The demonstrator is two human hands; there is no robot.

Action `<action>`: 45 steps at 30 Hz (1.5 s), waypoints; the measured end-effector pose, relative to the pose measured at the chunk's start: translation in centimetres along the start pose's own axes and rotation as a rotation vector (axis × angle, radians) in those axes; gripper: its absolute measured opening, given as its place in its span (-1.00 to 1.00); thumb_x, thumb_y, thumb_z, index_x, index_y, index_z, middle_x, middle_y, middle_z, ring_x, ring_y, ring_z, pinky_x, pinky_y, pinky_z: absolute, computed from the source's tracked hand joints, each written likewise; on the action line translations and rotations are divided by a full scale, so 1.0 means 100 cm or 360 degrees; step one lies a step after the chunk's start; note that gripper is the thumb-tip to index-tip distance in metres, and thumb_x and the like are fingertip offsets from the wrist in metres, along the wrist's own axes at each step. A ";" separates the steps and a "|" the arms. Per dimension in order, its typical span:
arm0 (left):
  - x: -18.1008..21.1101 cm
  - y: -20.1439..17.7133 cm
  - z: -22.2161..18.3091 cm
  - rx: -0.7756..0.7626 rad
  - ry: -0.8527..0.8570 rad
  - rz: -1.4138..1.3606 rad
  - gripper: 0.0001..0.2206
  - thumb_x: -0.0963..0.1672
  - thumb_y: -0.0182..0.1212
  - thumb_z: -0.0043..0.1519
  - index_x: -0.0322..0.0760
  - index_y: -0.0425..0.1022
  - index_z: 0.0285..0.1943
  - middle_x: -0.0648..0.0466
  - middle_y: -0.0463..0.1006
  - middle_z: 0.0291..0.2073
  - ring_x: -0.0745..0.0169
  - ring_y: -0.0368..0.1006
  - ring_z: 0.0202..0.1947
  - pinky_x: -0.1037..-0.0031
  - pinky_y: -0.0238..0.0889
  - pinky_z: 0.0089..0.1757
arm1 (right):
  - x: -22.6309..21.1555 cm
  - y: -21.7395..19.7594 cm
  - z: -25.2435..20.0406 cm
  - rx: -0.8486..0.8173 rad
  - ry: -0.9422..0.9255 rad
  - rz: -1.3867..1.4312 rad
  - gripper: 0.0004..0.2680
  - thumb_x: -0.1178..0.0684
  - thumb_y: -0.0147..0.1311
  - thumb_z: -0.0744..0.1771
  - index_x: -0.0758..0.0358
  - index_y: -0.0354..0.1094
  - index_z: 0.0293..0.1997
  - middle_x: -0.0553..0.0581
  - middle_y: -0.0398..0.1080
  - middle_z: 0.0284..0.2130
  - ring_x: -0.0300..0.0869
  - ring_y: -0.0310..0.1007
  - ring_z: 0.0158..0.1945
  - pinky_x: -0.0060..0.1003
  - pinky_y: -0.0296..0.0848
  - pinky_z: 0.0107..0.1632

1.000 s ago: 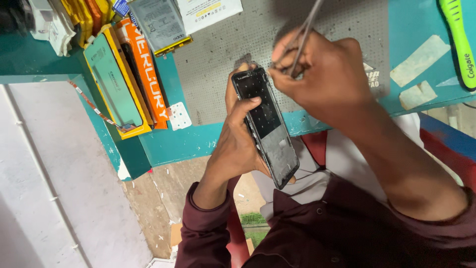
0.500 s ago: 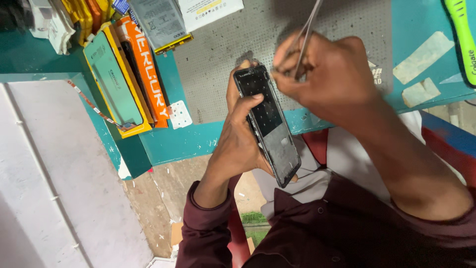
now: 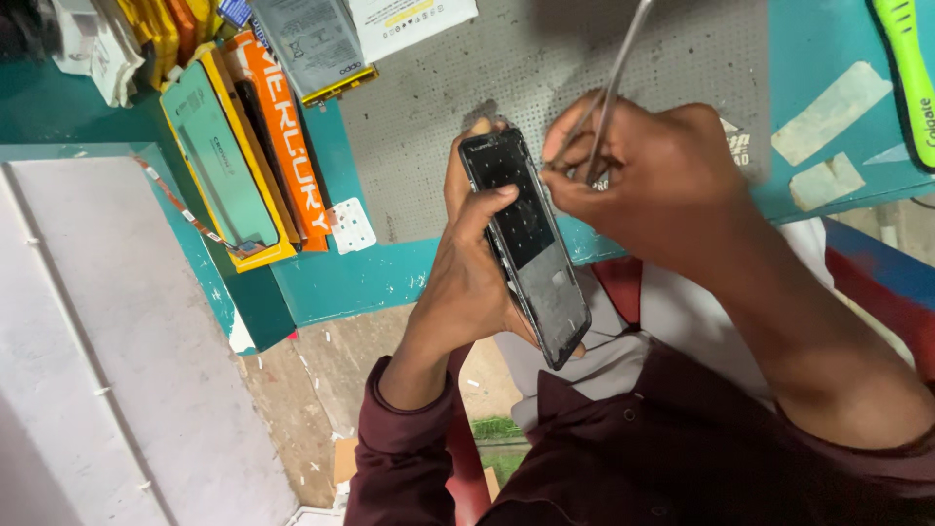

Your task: The person cleans the back of a disassembled smartphone using a small brush and tweezers. They remove debris from the edges and surface of the phone's back panel while holding it in their left hand.

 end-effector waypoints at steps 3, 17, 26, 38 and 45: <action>0.003 0.000 0.005 0.0013 0.0004 0.0034 0.25 0.08 0.80 -0.44 -0.14 -0.06 0.42 -0.42 -0.16 0.51 -0.44 0.04 0.48 0.18 0.12 0.37 | 0.005 0.003 0.004 0.0016 0.0206 0.0069 -0.84 0.14 0.33 0.33 0.33 0.44 -0.10 0.13 0.56 -0.43 -0.23 0.61 -0.42 -0.37 0.51 -0.39; 0.004 -0.001 0.001 0.0030 0.0055 0.0090 0.05 -0.07 0.77 -0.12 -0.19 -0.07 0.43 -0.40 -0.20 0.49 -0.40 0.10 0.47 0.24 0.17 0.35 | 0.000 0.004 -0.007 -0.0004 0.0108 -0.0102 -0.86 0.14 0.34 0.32 0.25 0.46 -0.10 0.08 0.56 -0.39 -0.27 0.62 -0.37 -0.40 0.54 -0.34; 0.008 -0.001 0.004 0.0021 0.0108 0.0107 0.13 0.02 0.77 -0.21 -0.18 -0.10 0.44 -0.46 -0.20 0.48 -0.42 0.09 0.47 0.19 0.19 0.35 | -0.005 0.004 -0.008 0.0043 0.0008 -0.0123 -0.85 0.13 0.34 0.34 0.28 0.44 -0.10 0.11 0.56 -0.35 -0.25 0.62 -0.32 -0.39 0.57 -0.27; 0.004 -0.002 0.006 0.0031 0.0129 0.0056 0.17 0.06 0.76 -0.34 -0.16 -0.06 0.40 -0.42 -0.21 0.51 -0.45 -0.01 0.51 0.11 0.10 0.42 | -0.004 0.004 -0.010 0.0081 0.0116 -0.0055 -0.85 0.14 0.35 0.34 0.30 0.45 -0.12 0.09 0.55 -0.39 -0.26 0.59 -0.38 -0.40 0.53 -0.33; 0.008 -0.002 0.006 0.0004 0.0135 0.0025 0.27 0.12 0.76 -0.42 -0.17 -0.10 0.43 -0.46 -0.25 0.52 -0.48 -0.04 0.50 0.14 0.08 0.40 | -0.006 0.002 -0.011 0.0093 0.0094 -0.0021 -0.86 0.13 0.33 0.34 0.29 0.45 -0.11 0.06 0.55 -0.38 -0.27 0.61 -0.36 -0.41 0.55 -0.31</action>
Point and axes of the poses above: each hand's wrist, its own z-axis towards the middle knuckle, its own y-axis out of the palm, x = y × z, the point moved 4 cm from there along z, towards the middle knuckle
